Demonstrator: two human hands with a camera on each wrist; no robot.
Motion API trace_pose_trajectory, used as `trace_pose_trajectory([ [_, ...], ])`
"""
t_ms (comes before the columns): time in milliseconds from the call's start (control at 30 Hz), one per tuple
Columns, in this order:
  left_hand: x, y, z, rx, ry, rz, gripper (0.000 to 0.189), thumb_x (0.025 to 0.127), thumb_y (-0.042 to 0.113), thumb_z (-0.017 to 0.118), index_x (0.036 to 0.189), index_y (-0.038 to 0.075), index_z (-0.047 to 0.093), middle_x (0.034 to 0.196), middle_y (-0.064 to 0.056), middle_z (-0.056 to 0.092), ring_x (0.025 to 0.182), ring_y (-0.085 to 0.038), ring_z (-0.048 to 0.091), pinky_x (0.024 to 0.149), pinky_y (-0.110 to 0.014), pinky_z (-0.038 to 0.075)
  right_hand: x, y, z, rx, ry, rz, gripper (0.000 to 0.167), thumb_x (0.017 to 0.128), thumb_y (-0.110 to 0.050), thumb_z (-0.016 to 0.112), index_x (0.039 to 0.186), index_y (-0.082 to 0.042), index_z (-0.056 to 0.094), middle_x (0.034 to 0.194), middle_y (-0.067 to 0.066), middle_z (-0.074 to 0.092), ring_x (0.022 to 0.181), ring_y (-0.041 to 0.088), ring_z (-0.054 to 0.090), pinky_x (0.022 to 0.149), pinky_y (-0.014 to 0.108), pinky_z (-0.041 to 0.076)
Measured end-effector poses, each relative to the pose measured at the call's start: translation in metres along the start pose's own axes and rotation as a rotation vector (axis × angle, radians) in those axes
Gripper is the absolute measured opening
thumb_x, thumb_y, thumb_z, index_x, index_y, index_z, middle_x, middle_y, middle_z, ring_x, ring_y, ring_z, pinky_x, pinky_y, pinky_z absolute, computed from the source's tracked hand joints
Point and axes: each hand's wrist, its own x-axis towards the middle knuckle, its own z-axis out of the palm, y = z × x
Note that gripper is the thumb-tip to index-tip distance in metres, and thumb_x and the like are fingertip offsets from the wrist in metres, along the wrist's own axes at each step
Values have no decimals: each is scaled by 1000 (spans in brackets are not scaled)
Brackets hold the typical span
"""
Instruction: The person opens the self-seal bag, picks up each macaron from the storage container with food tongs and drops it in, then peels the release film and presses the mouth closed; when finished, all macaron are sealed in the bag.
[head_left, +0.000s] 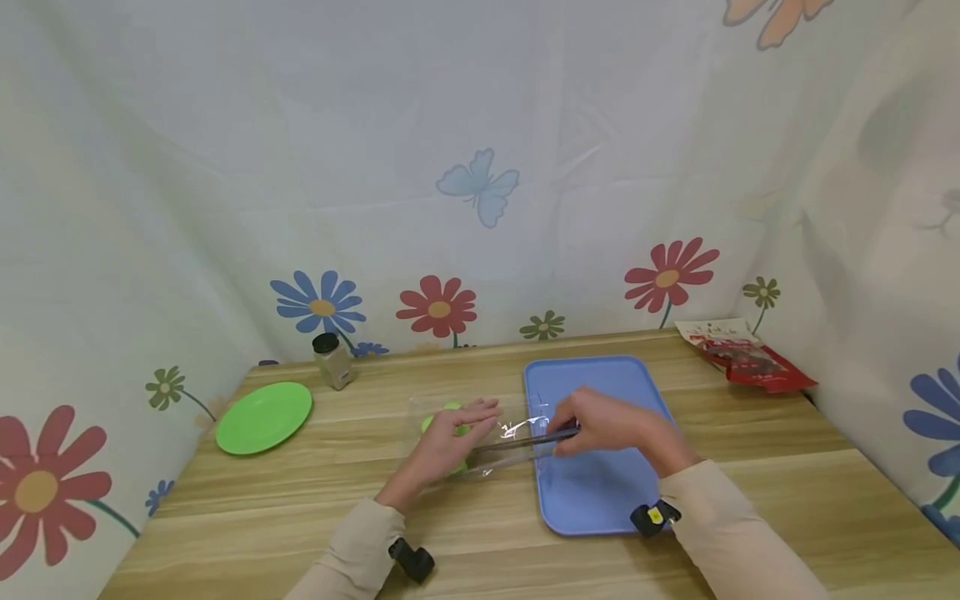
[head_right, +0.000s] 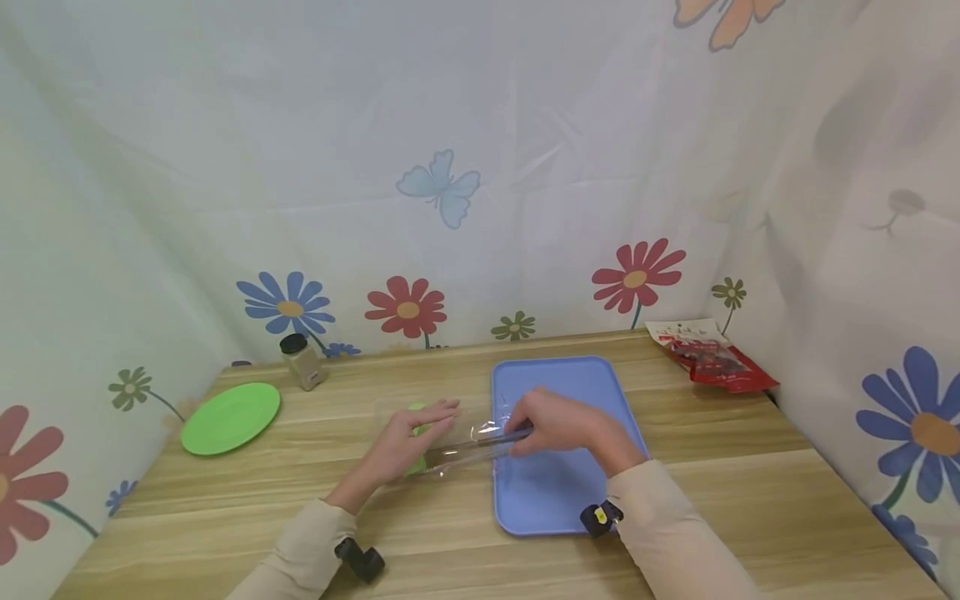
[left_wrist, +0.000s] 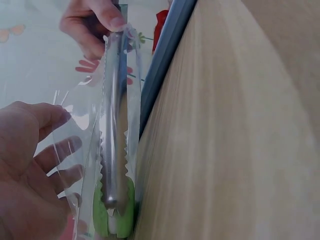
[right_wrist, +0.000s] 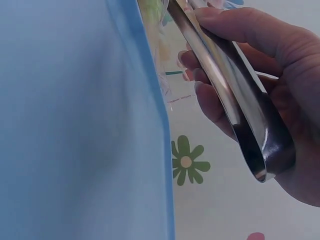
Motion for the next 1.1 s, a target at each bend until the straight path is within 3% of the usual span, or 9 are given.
trace_pose_trajectory([
  [233,1,2,-2,6,1,-1,30,101,26,62,126,12,71,143,-6,57,143,-29,38,118,-50,24,4,0,4,-2,-4,-8,17,84,-14,81,99,-6,79,79,-13,63,68,3,54,60,22,51],
  [367,2,2,-2,0,4,-3,30,102,25,62,127,12,70,144,-7,56,143,-28,38,118,-50,25,1,1,1,-21,6,9,20,83,-16,82,99,-5,78,81,-6,64,71,11,57,63,23,51],
  [500,1,2,-1,2,4,4,29,101,25,63,126,13,71,143,-6,56,142,-25,39,117,-47,28,-15,5,-7,-27,31,35,23,83,-16,83,101,-3,78,82,1,67,74,21,60,65,24,50],
  [633,0,2,0,2,10,8,28,101,24,63,126,14,71,143,-5,57,142,-23,40,117,-45,29,-41,8,-27,-28,47,73,23,83,-16,83,101,-3,77,81,-1,65,74,22,58,65,25,50],
  [833,-2,-1,3,12,8,3,28,101,23,62,127,15,70,144,-9,55,142,-31,39,115,-47,31,-90,15,-62,-6,91,216,30,84,-27,83,106,-7,78,88,-4,65,76,16,58,64,26,52],
  [1000,0,-1,4,45,29,35,28,102,25,62,126,14,71,143,-10,56,142,-27,40,116,-46,31,-123,33,-79,-11,258,384,36,83,-25,84,110,-4,76,88,-1,69,69,15,58,55,25,50],
  [1100,0,1,5,62,30,23,29,102,27,62,127,15,71,143,-6,57,142,-22,39,116,-44,31,-135,43,-84,-47,353,488,38,85,-24,82,112,2,74,87,2,69,70,18,56,54,26,48],
])
